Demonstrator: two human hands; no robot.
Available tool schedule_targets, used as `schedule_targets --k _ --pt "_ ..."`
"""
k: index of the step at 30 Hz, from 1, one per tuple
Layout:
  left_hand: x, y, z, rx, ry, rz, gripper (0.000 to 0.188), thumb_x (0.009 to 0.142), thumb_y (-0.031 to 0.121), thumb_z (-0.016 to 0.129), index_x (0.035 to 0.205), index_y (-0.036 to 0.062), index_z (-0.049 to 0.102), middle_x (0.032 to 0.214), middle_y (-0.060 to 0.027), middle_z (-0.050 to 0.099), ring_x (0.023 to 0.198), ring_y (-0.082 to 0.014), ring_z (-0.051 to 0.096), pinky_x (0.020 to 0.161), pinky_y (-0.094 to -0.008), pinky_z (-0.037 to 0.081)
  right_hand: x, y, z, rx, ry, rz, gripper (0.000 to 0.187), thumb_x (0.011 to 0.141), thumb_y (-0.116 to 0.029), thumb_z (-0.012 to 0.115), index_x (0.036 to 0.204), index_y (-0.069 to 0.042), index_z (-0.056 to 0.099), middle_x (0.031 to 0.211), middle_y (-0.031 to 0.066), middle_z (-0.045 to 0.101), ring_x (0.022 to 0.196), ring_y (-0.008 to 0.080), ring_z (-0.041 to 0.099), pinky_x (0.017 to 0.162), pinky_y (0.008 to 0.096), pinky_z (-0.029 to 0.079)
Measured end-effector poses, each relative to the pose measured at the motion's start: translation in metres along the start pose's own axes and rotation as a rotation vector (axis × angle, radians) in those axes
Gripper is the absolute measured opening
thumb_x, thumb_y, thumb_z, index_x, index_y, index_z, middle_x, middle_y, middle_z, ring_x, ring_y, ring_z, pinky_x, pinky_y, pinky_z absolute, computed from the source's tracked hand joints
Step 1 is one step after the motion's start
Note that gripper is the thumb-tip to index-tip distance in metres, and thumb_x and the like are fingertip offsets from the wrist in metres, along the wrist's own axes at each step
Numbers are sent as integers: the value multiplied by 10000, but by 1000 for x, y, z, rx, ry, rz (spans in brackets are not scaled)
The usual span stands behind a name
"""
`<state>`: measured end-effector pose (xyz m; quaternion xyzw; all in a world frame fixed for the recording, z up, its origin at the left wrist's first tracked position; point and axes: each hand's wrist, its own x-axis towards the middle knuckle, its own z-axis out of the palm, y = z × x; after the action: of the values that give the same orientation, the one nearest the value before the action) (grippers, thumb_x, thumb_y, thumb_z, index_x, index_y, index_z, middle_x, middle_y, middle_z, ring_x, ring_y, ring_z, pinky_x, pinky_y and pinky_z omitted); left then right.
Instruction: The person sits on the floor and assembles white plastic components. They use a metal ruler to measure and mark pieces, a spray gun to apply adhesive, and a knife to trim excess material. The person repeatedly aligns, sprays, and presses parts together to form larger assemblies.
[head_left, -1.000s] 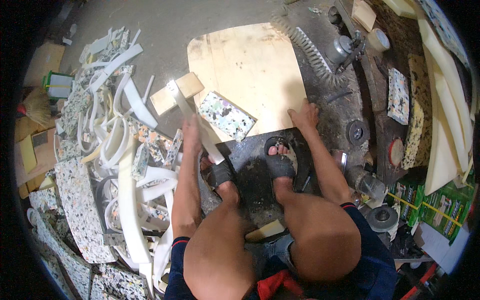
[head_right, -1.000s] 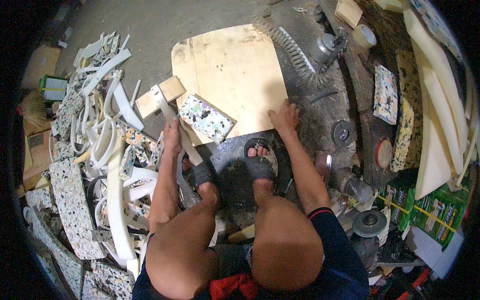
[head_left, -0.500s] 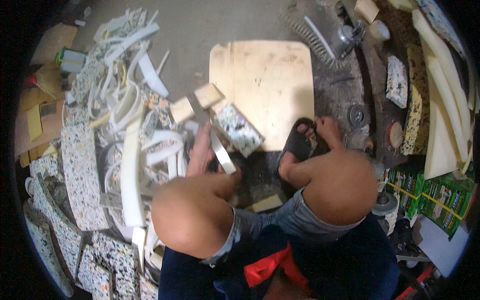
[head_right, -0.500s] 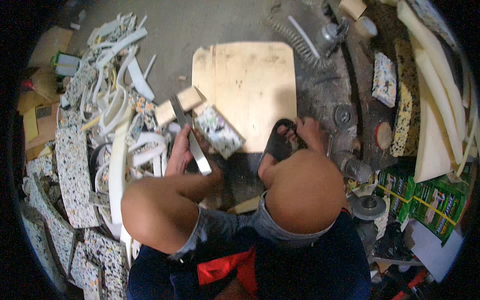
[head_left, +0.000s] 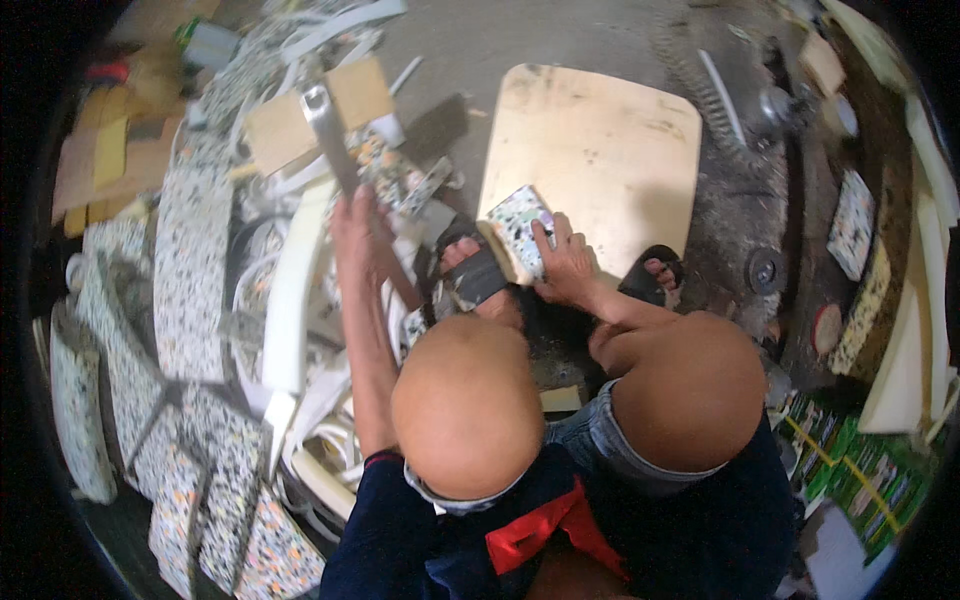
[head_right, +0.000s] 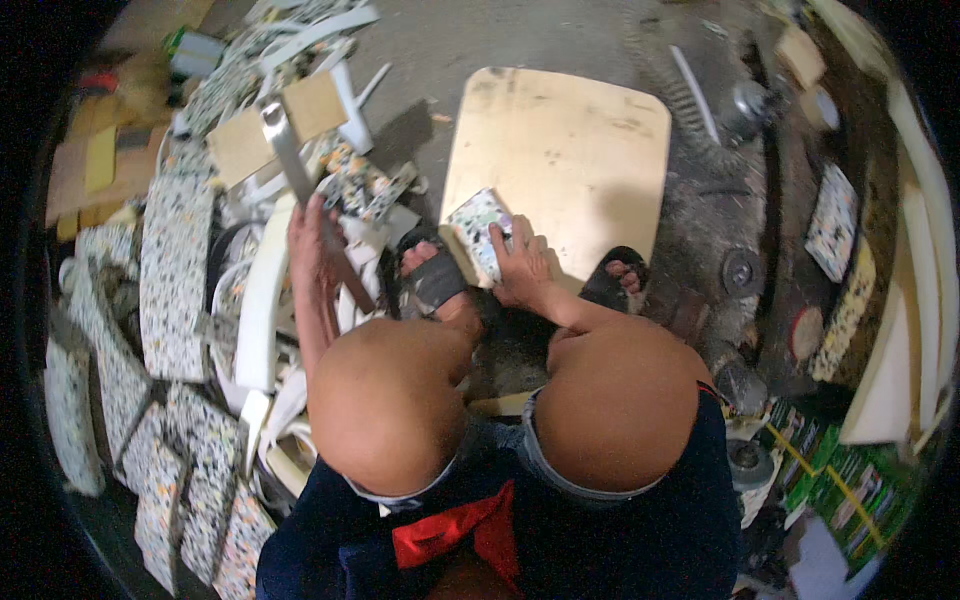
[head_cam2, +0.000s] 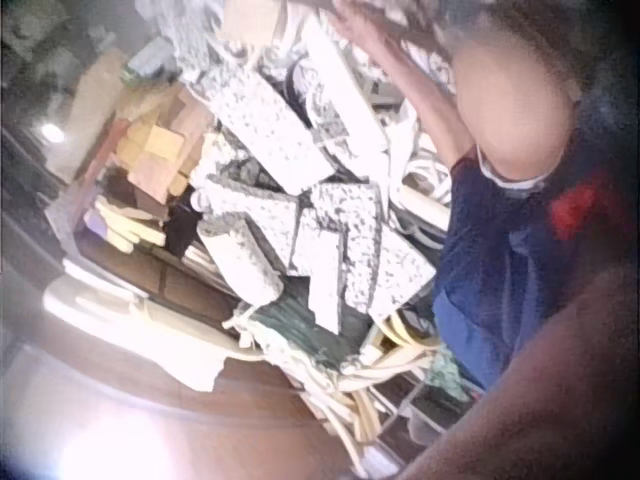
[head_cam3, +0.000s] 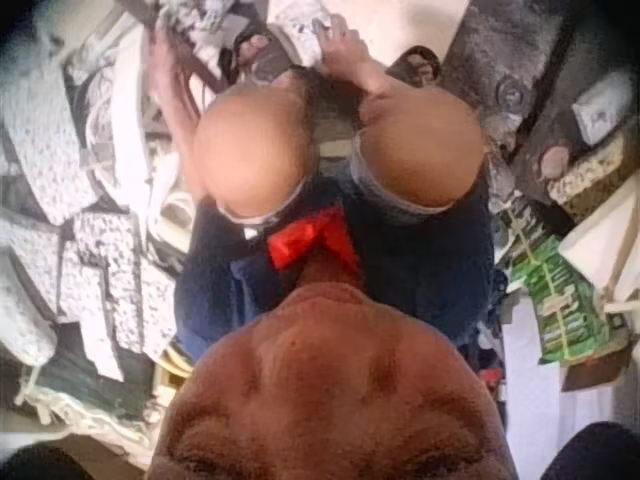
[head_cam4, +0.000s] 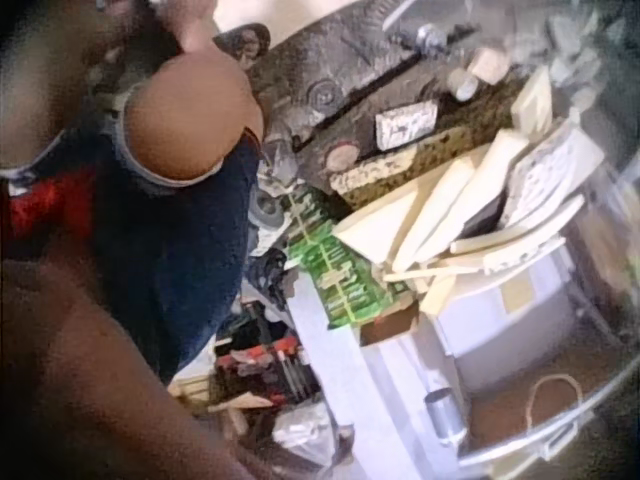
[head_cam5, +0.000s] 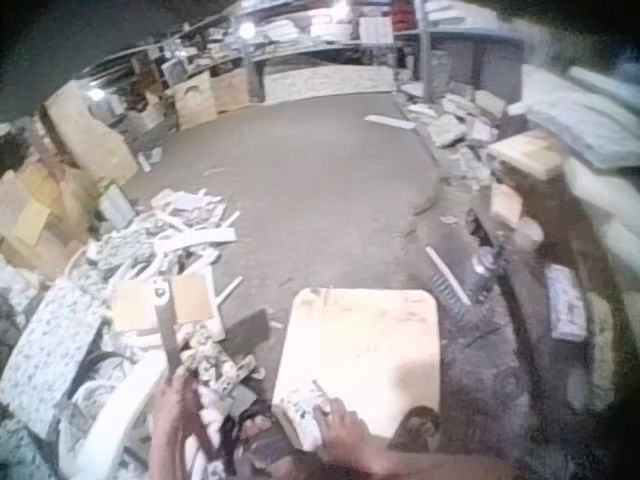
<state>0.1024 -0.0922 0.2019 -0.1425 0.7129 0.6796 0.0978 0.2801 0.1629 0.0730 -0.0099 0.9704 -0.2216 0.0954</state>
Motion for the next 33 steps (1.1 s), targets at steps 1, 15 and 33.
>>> schedule_targets --k 1,15,33 --pt "-3 4 3 69 54 -7 223 1022 325 620 1059 111 569 783 -21 592 611 -117 542 525 -260 460 -6 6 -1 42 64 24 1015 653 -304 844 1515 -63 367 1392 311 357 958 471 569 755 545 544" --pt "80 44 194 79 -387 165 372 1046 437 564 1061 66 574 720 -2 547 552 -94 512 487 -257 426 -26 314 -172 155 851 912 913 752 -395 857 1421 90 469 1189 252 669 1017 299 685 895 393 535" --pt "146 17 243 -179 -336 331 405 1073 465 481 1024 65 523 687 -30 543 525 -123 520 482 -280 459 35 327 -254 623 1014 771 489 973 -375 688 1174 70 663 801 96 669 652 172 622 585 317 494"
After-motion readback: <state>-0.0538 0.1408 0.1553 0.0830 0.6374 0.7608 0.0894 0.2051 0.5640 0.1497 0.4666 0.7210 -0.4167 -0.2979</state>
